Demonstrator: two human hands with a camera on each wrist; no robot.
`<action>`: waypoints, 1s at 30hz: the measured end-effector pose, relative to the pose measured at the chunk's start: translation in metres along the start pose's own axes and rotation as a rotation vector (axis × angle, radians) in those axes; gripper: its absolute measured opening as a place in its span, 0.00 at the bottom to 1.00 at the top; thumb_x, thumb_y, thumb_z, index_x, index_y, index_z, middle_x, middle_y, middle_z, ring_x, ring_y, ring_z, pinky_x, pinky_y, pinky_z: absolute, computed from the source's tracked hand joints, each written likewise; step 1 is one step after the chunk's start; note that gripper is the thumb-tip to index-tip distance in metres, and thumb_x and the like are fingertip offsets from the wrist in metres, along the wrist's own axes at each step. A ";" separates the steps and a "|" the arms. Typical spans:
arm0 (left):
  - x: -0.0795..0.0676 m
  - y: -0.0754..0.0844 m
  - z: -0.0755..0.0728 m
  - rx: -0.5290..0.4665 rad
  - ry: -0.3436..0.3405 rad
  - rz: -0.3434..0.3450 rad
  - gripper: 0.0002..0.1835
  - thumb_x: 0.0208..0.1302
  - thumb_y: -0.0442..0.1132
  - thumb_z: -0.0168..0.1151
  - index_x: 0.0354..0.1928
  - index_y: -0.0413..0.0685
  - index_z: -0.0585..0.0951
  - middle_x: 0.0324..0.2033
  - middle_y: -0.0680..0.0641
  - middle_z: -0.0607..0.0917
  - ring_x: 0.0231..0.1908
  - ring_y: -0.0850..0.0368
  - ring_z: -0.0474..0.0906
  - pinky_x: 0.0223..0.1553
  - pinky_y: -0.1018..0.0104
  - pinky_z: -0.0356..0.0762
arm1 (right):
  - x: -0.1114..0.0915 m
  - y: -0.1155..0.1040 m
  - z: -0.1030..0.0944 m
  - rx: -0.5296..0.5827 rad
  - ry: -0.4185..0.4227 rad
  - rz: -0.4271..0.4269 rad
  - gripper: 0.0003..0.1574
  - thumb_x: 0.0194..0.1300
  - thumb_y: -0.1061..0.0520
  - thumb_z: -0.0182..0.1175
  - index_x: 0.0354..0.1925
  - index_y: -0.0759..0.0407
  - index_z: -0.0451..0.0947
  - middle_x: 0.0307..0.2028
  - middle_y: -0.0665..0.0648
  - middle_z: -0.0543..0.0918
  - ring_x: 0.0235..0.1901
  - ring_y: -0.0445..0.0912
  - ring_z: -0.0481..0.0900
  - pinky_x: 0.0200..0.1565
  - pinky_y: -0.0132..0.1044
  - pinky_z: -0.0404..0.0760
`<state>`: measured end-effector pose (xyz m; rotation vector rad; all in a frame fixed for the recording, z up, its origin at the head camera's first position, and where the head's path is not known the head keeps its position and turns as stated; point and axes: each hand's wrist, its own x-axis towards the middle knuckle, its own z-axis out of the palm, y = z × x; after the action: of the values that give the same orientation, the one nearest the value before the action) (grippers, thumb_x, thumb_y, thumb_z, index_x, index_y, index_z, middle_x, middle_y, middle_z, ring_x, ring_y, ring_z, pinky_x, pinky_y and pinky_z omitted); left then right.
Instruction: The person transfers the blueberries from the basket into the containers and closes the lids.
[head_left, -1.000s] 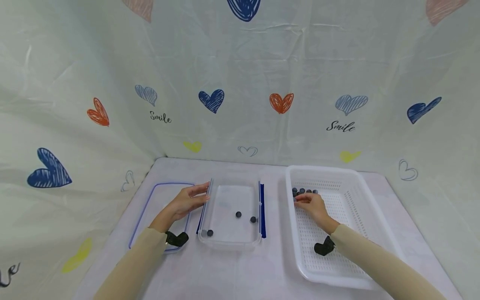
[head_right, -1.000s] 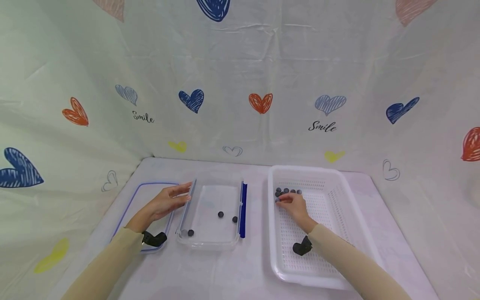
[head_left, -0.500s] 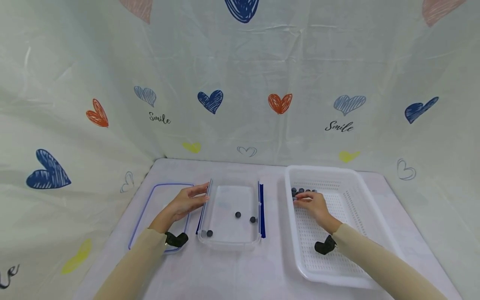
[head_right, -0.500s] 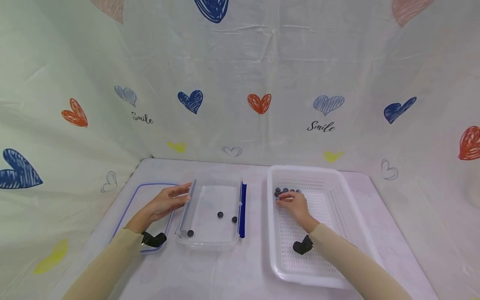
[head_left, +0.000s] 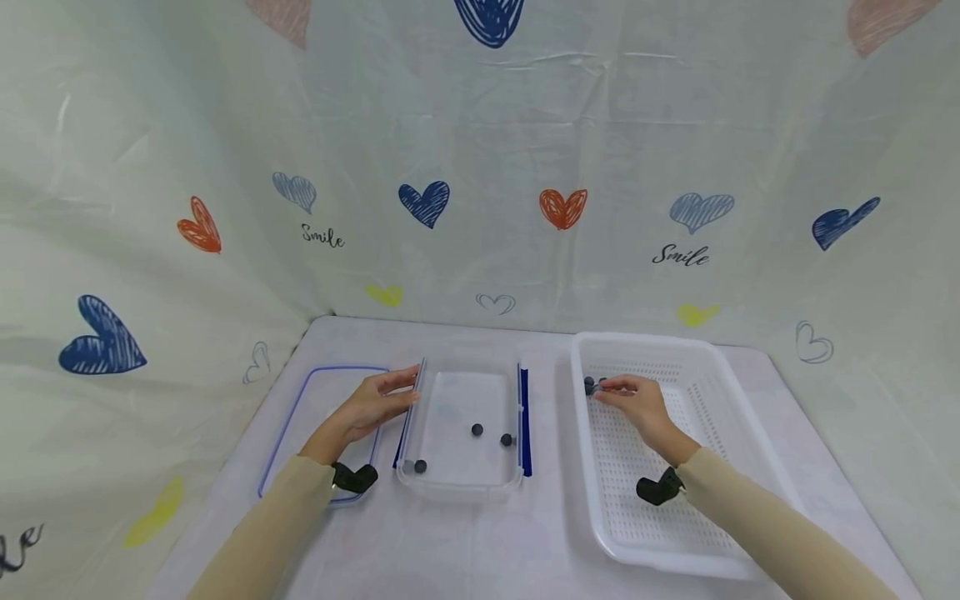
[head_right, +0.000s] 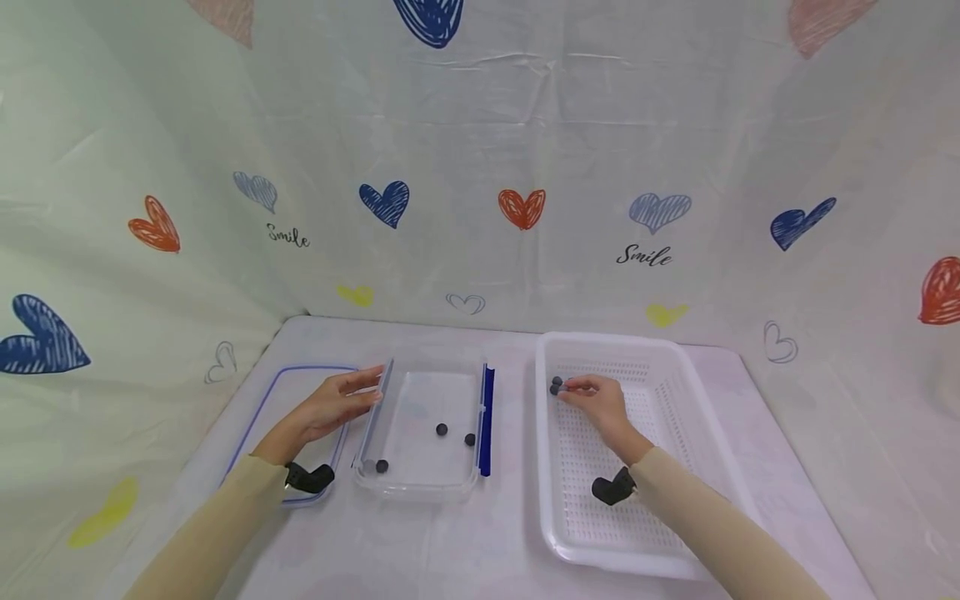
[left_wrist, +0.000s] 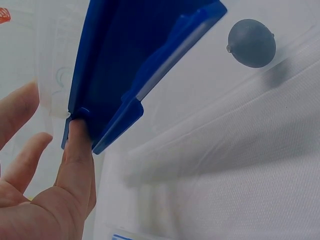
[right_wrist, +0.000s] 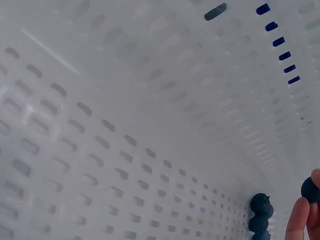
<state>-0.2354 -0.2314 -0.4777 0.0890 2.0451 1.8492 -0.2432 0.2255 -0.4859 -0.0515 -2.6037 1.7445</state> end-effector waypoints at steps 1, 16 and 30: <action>0.000 0.000 0.000 0.002 0.000 0.000 0.37 0.68 0.38 0.66 0.76 0.45 0.62 0.72 0.34 0.61 0.61 0.52 0.72 0.62 0.61 0.72 | 0.000 -0.002 -0.001 0.007 0.004 -0.004 0.20 0.59 0.61 0.73 0.46 0.74 0.83 0.43 0.62 0.84 0.38 0.39 0.79 0.42 0.27 0.80; 0.002 0.000 0.000 -0.008 -0.004 0.010 0.36 0.69 0.37 0.64 0.76 0.44 0.62 0.72 0.34 0.61 0.60 0.52 0.73 0.59 0.64 0.75 | -0.007 -0.035 -0.015 0.114 0.002 -0.076 0.24 0.60 0.62 0.72 0.49 0.78 0.79 0.39 0.57 0.86 0.35 0.35 0.83 0.40 0.29 0.82; 0.002 -0.001 0.000 -0.002 0.000 0.008 0.36 0.69 0.37 0.65 0.76 0.45 0.62 0.72 0.34 0.61 0.60 0.52 0.73 0.60 0.64 0.74 | -0.014 -0.050 -0.024 0.176 -0.010 -0.116 0.23 0.59 0.61 0.73 0.46 0.77 0.80 0.33 0.45 0.85 0.35 0.38 0.84 0.40 0.32 0.82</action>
<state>-0.2370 -0.2314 -0.4793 0.0967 2.0460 1.8560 -0.2301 0.2279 -0.4300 0.1073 -2.3945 1.9265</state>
